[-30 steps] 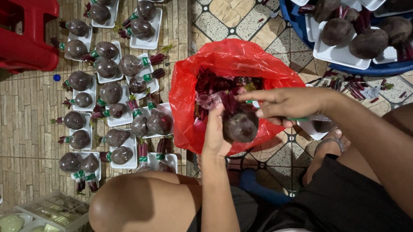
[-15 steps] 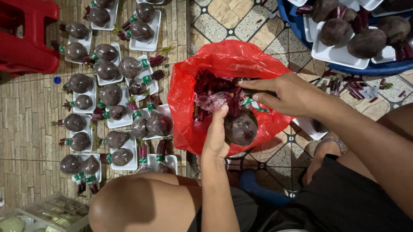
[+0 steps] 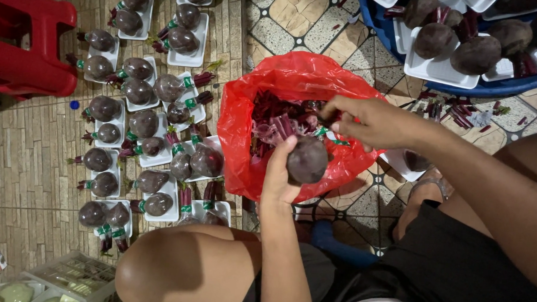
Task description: The person peels the outer layer of a beet by hand and with a knife, removes a plastic wrap from another beet, and places a beet into a clear plastic bag.
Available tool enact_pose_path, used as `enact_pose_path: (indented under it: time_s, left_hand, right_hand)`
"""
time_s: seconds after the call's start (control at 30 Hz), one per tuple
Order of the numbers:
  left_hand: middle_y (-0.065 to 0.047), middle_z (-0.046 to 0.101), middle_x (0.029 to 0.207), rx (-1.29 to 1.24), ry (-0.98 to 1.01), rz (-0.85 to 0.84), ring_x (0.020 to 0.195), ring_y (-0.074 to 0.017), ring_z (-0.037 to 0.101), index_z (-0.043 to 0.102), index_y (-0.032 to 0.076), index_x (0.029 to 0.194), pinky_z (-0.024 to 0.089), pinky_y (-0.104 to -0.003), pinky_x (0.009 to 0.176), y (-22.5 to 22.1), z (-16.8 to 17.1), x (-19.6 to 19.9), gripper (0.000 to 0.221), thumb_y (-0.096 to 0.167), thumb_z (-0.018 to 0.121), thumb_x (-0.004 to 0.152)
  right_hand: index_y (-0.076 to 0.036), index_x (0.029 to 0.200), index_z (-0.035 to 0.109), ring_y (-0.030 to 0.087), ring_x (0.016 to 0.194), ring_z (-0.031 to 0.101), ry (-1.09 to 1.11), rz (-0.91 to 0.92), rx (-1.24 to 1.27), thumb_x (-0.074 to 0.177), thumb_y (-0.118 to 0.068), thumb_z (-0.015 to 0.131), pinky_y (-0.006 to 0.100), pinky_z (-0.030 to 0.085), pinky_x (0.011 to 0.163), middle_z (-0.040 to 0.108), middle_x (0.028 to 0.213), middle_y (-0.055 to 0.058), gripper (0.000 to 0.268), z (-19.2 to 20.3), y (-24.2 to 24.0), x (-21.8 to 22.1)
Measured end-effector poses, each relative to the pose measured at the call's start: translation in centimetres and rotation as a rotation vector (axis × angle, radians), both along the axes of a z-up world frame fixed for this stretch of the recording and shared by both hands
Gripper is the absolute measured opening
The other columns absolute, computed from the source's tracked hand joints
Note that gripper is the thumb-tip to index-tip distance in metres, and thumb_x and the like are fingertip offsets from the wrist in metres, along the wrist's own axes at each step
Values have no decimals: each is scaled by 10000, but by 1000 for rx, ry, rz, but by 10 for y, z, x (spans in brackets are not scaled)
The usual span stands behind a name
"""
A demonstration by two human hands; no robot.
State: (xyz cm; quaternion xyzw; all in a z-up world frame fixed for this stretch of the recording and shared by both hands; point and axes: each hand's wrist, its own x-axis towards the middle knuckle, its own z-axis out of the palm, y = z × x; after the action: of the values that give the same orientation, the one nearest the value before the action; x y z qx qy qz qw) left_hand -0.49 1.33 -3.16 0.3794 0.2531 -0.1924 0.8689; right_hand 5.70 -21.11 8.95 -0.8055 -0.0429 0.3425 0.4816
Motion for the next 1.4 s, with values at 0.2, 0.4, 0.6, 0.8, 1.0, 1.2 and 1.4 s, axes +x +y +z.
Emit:
enact_pose_path:
  time_s: [0.2,0.4,0.6,0.8,1.0,1.2,1.4]
  left_hand:
    - [-226,734,1096,-142,-66,-74,1056,-310,719,680,21,1208,593,-495,900,-9,31,1,405,328,683,943]
    - [-234,694,1125,20,-75,8,1032,-363,705,604,17,1307,590,-549,868,-7,6,-7,495,112,775,853]
    - [-229,580,1253,246,-147,-190,1152,-343,607,360,19,1504,553,-526,944,-34,5,-7,908,34,850,740]
    - [-164,624,1134,460,-217,-464,1086,-296,625,497,106,1391,541,-422,934,-112,-33,-30,840,136,897,653]
    - [-68,712,1043,600,-204,-633,925,-157,657,562,115,1174,534,-286,795,-183,-55,-33,585,239,818,662]
    - [-226,484,1307,983,-171,-684,1147,-398,580,551,154,1373,475,-431,1008,-204,-73,-8,699,242,744,707]
    - [-248,428,1437,1285,-362,-694,1329,-482,403,450,114,1481,333,-573,1119,-222,-111,-1,753,149,774,802]
  right_hand:
    - [-79,1550,351,179,399,559,101,-91,259,1004,-152,439,284,470,328,641,771,202,558,-3,-3,1]
    - [-34,1525,395,219,418,589,56,-165,192,1011,-216,462,321,498,343,656,766,222,550,-6,-4,-1]
    - [-59,1496,446,313,461,654,-18,-263,46,964,-281,550,401,555,377,708,843,248,586,-4,-20,0]
    - [-8,1506,384,297,633,605,-76,-314,3,934,-243,545,407,525,507,625,1016,220,638,26,-46,-12]
    - [-203,1577,261,330,1037,612,-55,-350,-208,983,-336,473,523,449,979,331,1625,126,645,71,-79,-33]
    - [-228,1642,260,273,644,604,6,-403,-303,997,-296,501,431,438,649,638,946,163,693,82,-101,-52]
    - [-210,1623,247,314,920,466,-23,-394,-273,972,-339,510,466,395,744,496,1113,195,714,68,-119,-65]
